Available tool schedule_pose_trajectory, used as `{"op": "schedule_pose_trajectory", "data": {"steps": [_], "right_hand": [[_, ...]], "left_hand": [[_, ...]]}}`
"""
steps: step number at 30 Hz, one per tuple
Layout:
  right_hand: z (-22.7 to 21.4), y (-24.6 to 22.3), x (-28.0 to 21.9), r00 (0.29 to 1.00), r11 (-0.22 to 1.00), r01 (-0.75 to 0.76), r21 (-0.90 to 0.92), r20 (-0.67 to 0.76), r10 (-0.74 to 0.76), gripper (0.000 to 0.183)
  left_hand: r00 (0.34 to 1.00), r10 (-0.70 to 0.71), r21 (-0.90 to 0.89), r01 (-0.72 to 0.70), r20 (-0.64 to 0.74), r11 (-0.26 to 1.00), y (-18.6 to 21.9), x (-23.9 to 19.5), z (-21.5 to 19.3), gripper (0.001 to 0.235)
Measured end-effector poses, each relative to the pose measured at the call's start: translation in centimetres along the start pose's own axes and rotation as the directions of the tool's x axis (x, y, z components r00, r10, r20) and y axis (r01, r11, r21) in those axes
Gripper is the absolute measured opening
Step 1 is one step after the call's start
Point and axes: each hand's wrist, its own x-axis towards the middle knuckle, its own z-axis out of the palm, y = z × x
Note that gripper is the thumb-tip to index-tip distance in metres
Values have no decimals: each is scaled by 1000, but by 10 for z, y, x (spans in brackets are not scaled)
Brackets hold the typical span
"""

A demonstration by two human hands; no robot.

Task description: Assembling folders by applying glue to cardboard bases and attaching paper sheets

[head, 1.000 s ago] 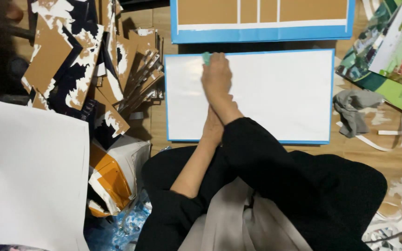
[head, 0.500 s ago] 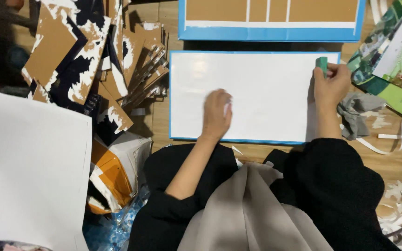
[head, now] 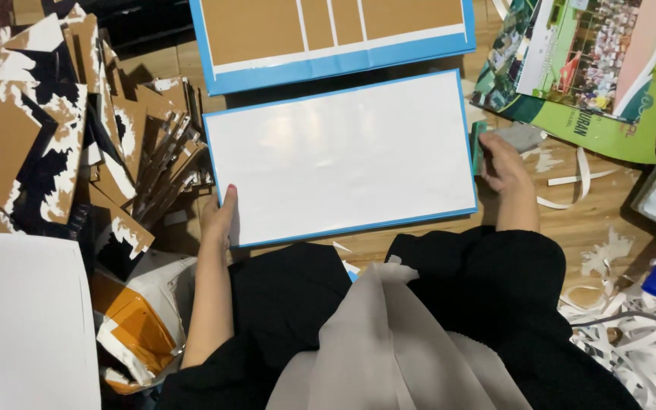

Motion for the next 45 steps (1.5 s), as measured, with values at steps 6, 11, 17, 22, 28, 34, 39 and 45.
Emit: {"op": "schedule_pose_trajectory", "data": {"steps": [6,11,17,22,28,34,39,45], "right_hand": [[-22,0,19,993,953,106,-284,-12,-114,21],[9,-25,-16,721,705,510,-492,-201,-663,22],[84,-41,-34,378,240,453,-858,-59,-924,23],[216,-30,-53,497,287,443,-850,-33,-867,24],[395,-6,-129,552,278,732,-622,302,-777,29],[409,24,-169,456,63,836,-545,627,-631,27],[355,57,-204,323,-16,925,-380,807,-494,24],[226,-3,-87,549,223,634,-740,228,-804,22]], "left_hand": [[987,154,8,-155,37,988,2,4,21,60],[984,163,21,-162,-71,987,-10,12,34,66],[977,156,118,-139,-146,983,-20,0,13,67],[974,228,-129,-226,-2,965,-85,62,25,36],[978,208,-147,-205,8,968,-85,66,28,33],[984,172,-129,-165,41,978,-65,51,16,32],[986,165,-232,-154,27,960,-56,39,8,45],[928,371,-165,-364,16,917,-28,4,-8,66]]}}
